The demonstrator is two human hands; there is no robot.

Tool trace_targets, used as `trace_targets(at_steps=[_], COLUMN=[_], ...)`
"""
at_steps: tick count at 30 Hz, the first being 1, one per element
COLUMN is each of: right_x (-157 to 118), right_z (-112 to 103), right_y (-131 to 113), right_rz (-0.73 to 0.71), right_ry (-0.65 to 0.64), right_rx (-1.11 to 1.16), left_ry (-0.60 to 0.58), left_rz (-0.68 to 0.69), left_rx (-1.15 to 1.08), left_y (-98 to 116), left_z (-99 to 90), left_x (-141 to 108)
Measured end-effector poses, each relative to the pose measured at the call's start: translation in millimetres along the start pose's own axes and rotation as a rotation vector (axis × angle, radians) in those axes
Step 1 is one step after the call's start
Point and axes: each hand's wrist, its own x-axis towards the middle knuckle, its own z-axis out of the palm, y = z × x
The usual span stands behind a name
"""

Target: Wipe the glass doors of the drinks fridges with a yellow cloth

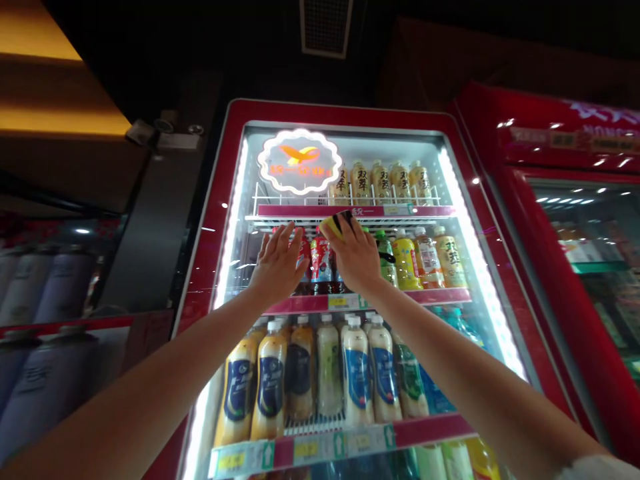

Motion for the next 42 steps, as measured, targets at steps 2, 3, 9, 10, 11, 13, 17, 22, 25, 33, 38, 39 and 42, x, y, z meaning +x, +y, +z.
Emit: trace_targets(at_steps=[2,3,9,10,11,13,17,22,25,33,38,39,42], right_x=[17,26,14,5,-3,-7,17,0,-23,3,-34,-37,-26], right_z=[-1,-2,-5,-5,-5,-5,-7,-7,-9,-15,-16,-17,-21], right_y=[8,16,56,55,53,51,74,104,98,132,138,137,148], right_rz=[-0.057,-0.061,0.145,0.146,0.123,0.042,-0.002,0.171,0.148,0.132,0.176,0.144,0.074], right_ry=[-0.016,-0.026,0.031,0.045,0.046,0.02,-0.007,0.082,0.061,0.049,0.063,0.045,0.004], right_rx=[0.006,0.004,-0.023,-0.027,-0.033,-0.042,-0.027,-0.022,-0.029,-0.005,-0.02,-0.025,-0.026], left_ry=[0.019,0.029,0.09,0.095,0.096,0.089,0.05,0.017,0.011,0.031,0.045,0.045,0.036], left_rz=[0.004,0.009,-0.017,-0.027,-0.037,-0.058,-0.088,-0.086,-0.087,-0.054,-0.054,-0.05,-0.053], left_rx=[0.008,0.006,-0.028,-0.029,-0.029,-0.02,0.005,0.013,0.009,-0.042,-0.047,-0.045,-0.039], left_y=[11,17,39,41,44,51,68,80,86,107,114,117,131], left_z=[5.1,7.9,18.9,19.5,19.8,20.7,23.6,24.5,24.9,35.3,39.7,40.6,43.7], left_x=[7,10,14,14,14,17,29,34,34,51,49,50,57])
